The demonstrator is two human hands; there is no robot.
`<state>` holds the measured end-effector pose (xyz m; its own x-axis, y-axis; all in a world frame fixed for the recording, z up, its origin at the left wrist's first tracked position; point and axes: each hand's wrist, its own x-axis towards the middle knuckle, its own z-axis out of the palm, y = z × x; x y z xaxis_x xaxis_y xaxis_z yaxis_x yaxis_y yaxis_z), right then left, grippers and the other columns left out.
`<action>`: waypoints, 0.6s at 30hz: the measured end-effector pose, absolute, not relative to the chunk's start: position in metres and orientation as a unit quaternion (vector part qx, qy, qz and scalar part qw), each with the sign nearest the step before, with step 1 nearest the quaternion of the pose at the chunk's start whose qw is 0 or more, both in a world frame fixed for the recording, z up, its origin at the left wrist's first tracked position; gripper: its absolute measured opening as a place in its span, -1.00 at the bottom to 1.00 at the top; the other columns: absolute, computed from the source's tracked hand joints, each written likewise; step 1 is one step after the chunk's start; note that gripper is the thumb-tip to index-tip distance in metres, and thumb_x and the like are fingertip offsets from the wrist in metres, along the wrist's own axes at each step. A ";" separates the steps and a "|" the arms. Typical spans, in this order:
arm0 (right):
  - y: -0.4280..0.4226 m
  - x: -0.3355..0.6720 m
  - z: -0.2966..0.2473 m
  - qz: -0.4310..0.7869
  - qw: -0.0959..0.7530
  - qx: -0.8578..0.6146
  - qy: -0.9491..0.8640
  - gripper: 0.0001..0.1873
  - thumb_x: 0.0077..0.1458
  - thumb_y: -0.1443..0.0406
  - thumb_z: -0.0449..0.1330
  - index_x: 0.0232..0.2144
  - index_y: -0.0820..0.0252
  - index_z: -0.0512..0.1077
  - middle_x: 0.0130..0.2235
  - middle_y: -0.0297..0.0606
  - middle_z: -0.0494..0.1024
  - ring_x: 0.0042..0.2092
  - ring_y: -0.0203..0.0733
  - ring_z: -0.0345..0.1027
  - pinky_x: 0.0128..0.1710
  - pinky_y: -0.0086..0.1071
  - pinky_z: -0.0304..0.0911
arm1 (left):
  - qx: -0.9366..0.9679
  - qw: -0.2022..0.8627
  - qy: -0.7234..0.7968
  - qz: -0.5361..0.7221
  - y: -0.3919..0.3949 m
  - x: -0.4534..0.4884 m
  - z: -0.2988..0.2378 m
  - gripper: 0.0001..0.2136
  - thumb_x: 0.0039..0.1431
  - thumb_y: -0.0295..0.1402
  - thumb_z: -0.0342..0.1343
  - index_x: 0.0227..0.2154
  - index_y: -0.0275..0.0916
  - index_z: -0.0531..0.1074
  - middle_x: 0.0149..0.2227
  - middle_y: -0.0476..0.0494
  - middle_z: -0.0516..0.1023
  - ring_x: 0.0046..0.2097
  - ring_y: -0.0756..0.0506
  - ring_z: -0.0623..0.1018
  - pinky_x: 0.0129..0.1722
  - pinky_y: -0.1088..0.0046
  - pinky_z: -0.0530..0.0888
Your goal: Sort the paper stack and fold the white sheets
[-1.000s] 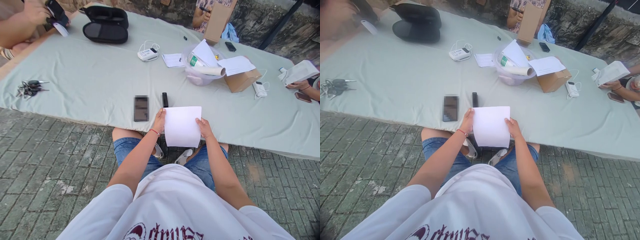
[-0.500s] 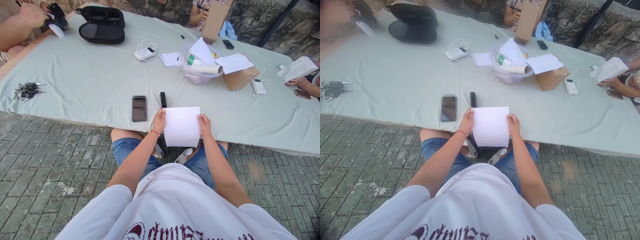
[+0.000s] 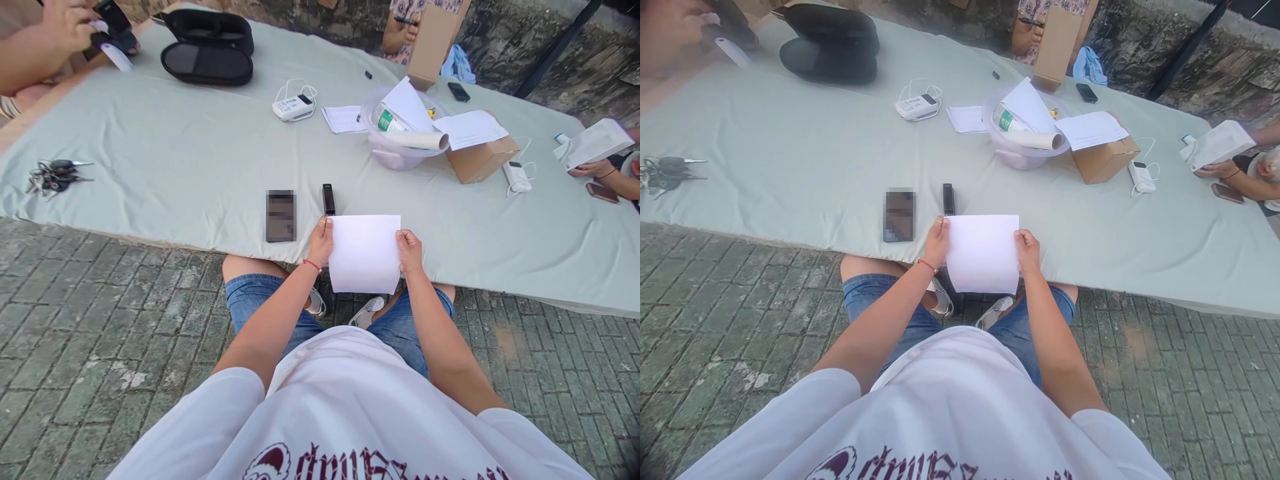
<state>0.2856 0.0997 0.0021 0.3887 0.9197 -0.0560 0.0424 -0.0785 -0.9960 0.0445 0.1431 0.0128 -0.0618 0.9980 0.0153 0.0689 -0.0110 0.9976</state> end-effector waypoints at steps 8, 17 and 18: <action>0.100 0.287 -0.001 0.397 0.570 -0.611 -0.380 -0.67 -0.02 -0.01 0.25 -0.42 0.12 0.42 -0.44 -0.42 0.40 -0.41 -0.29 0.21 -0.38 -0.41 0.19 | 0.451 0.542 0.483 0.519 0.143 0.043 0.016 -0.59 0.16 0.10 0.00 -0.43 -0.20 0.24 -0.49 0.02 0.24 -0.45 0.01 0.27 -0.43 0.46 0.29; 0.101 0.287 -0.001 0.388 0.563 -0.622 -0.383 -0.65 -0.01 -0.04 0.22 -0.42 0.11 0.39 -0.42 -0.41 0.40 -0.40 -0.28 0.22 -0.37 -0.40 0.21 | 0.407 0.604 0.440 0.525 0.145 0.042 0.005 -0.62 0.16 0.05 0.05 -0.41 -0.22 0.34 -0.43 -0.04 0.42 -0.36 -0.04 0.43 -0.31 0.41 0.41; 0.101 0.287 -0.001 0.385 0.560 -0.624 -0.386 -0.64 0.00 -0.04 0.21 -0.42 0.11 0.39 -0.42 -0.41 0.40 -0.40 -0.28 0.22 -0.37 -0.40 0.21 | 0.406 0.605 0.439 0.526 0.145 0.042 0.005 -0.62 0.15 0.04 0.06 -0.39 -0.22 0.34 -0.41 -0.05 0.43 -0.34 -0.05 0.45 -0.29 0.40 0.42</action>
<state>0.2869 0.1006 -0.0008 0.4050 0.9130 -0.0484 0.0499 -0.0749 -0.9959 0.0417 0.1452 0.0050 0.0622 0.9925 -0.1048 -0.2806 0.1182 0.9525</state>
